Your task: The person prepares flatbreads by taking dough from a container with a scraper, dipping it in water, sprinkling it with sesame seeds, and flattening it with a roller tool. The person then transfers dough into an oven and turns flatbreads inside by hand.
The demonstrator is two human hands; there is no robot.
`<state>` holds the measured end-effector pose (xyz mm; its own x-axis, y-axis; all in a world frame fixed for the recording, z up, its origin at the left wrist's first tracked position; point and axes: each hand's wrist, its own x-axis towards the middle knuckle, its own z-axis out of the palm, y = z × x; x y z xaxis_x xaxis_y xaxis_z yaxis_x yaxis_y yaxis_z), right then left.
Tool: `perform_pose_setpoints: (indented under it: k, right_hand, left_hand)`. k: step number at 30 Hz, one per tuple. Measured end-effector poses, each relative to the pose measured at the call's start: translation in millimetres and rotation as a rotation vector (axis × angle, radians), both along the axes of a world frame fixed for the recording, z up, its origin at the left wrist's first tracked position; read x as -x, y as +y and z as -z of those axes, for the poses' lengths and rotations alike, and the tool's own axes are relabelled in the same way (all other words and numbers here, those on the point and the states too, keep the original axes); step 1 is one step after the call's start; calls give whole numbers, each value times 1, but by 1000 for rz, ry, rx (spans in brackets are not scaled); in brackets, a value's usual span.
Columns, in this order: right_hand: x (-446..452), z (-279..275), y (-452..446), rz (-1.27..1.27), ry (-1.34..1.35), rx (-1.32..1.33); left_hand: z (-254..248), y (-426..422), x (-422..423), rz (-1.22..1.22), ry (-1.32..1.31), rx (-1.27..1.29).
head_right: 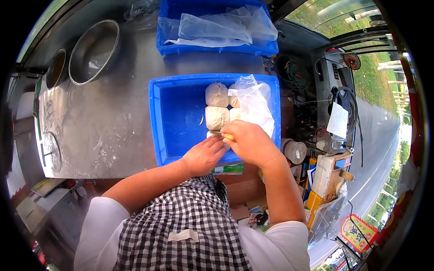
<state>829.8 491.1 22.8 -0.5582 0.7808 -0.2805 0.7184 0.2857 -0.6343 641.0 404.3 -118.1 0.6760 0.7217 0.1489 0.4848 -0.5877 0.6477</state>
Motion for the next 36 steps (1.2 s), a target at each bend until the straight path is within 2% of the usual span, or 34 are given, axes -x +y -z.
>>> perform_pose_setpoints:
  k: [16, 22, 25, 28, 33, 36]
  right_hand:
    - [-1, 22, 1, 0, 19, -40]
    - [2, 11, 22, -10, -92, 189]
    - [3, 12, 27, -28, -93, 208]
    - [-6, 17, 17, -14, -53, 69]
    - [-19, -27, -10, 349, 57, -39]
    - [-31, -30, -29, 568, 33, -87]
  left_hand:
    - [-6, 2, -1, -6, -8, 13]
    - [-4, 2, -1, -4, -12, -4]
    - [-3, 1, 0, 7, -22, -13]
    - [0, -1, 0, -2, -19, -28]
    - [-9, 0, 3, 66, 62, -67]
    - [-9, 2, -1, 71, 94, -91]
